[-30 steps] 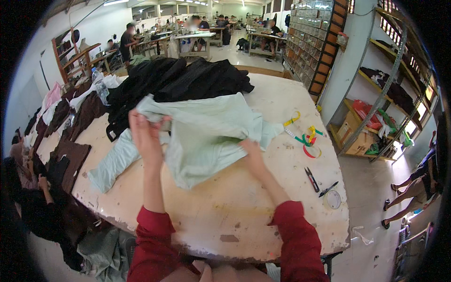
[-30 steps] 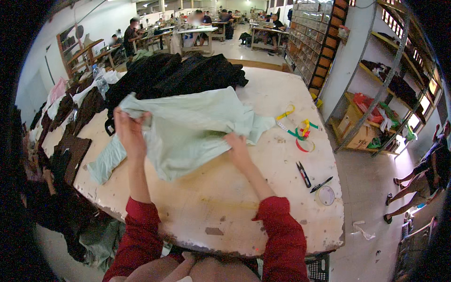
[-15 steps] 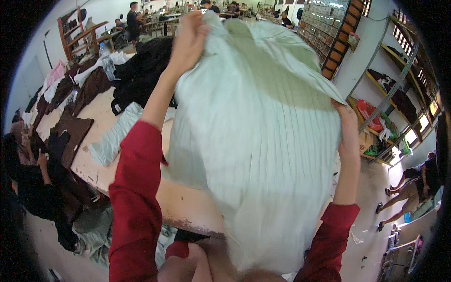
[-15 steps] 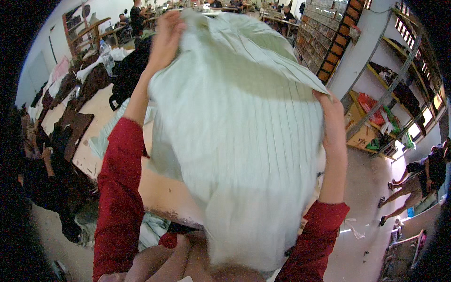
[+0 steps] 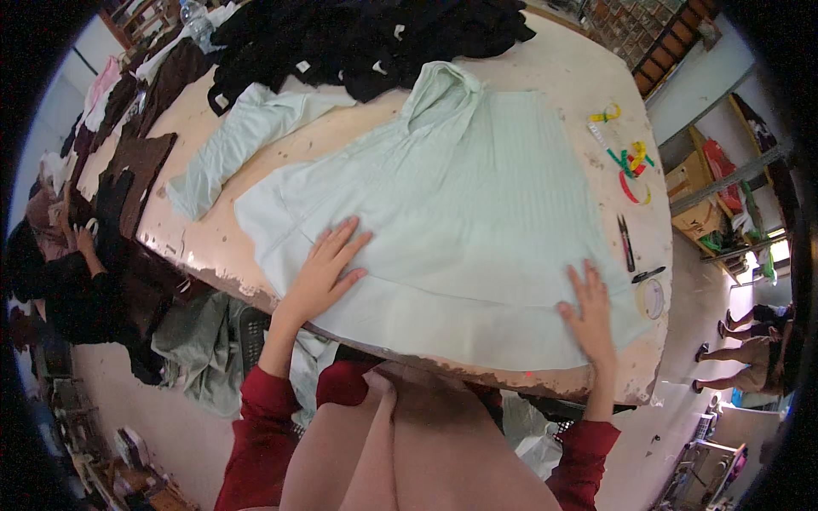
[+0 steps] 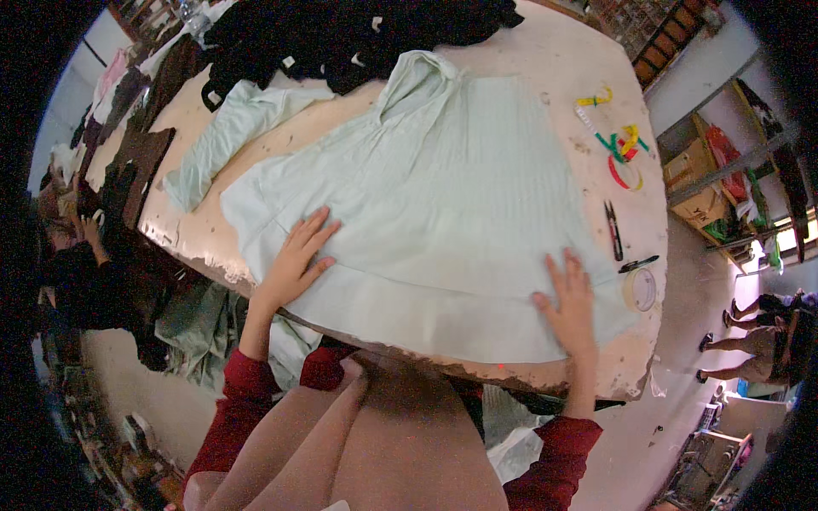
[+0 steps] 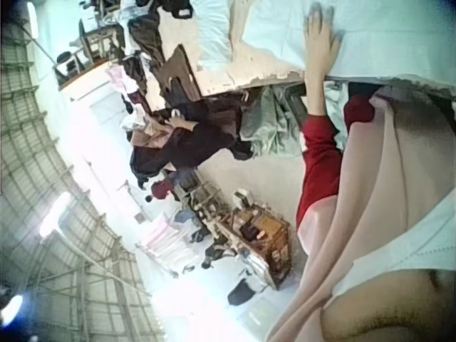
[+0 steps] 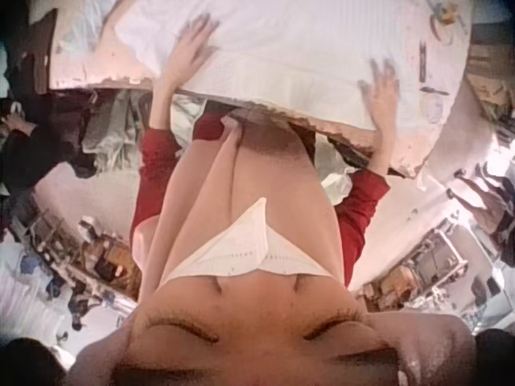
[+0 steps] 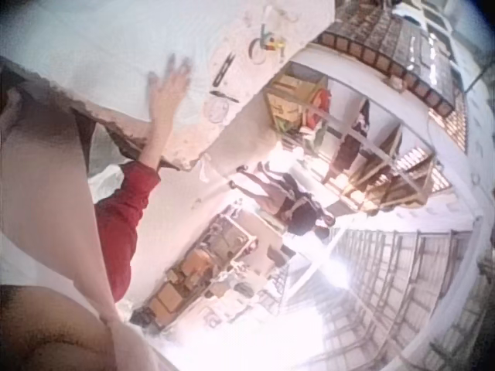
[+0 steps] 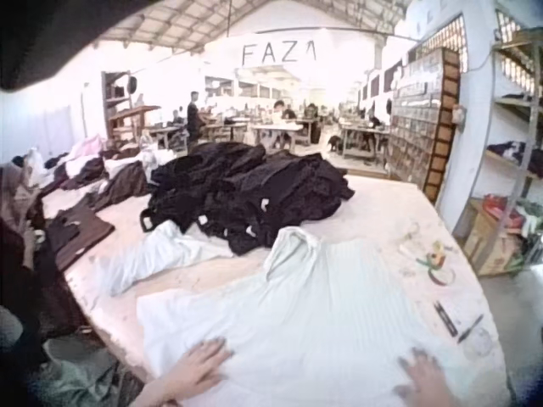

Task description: The person measures a light green garment on a table using a measuring tape and marks it with a black marker. They repeatedly fold, unfold, and smooth the fabric while taking measurements and making marks.

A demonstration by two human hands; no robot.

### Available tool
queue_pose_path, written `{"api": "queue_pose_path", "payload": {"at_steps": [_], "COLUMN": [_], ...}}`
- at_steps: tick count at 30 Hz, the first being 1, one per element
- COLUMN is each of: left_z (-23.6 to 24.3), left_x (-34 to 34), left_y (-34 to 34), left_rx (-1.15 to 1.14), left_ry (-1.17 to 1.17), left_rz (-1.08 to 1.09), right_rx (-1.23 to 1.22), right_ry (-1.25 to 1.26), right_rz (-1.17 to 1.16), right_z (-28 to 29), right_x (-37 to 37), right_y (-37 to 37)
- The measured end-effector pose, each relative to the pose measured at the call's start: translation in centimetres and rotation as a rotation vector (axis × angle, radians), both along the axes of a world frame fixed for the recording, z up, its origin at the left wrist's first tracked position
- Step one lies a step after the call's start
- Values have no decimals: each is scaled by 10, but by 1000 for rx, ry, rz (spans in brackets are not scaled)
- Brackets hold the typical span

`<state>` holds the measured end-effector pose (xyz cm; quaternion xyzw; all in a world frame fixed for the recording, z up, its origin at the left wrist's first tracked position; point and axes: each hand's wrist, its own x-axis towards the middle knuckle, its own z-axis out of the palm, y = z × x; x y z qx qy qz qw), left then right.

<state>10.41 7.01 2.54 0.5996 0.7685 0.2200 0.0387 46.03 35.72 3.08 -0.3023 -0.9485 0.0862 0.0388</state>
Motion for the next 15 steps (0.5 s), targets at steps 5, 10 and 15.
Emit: {"api": "queue_pose_path", "payload": {"at_steps": [5,10,15], "left_z": [-2,8,12], "left_x": [5,-4,-4], "left_y": [-79,-112,-115], "left_rx": [332,387,79], "left_ry": [-630,-258,-222], "left_rz": [400,559,495], "right_rx": [-286,-373,-366], "right_ry": [183,167,129], "right_rz": [-99,368,410], "right_z": [39,57,30], "right_x": [8,-49,-63], "right_y": [-27,-108,-125]}}
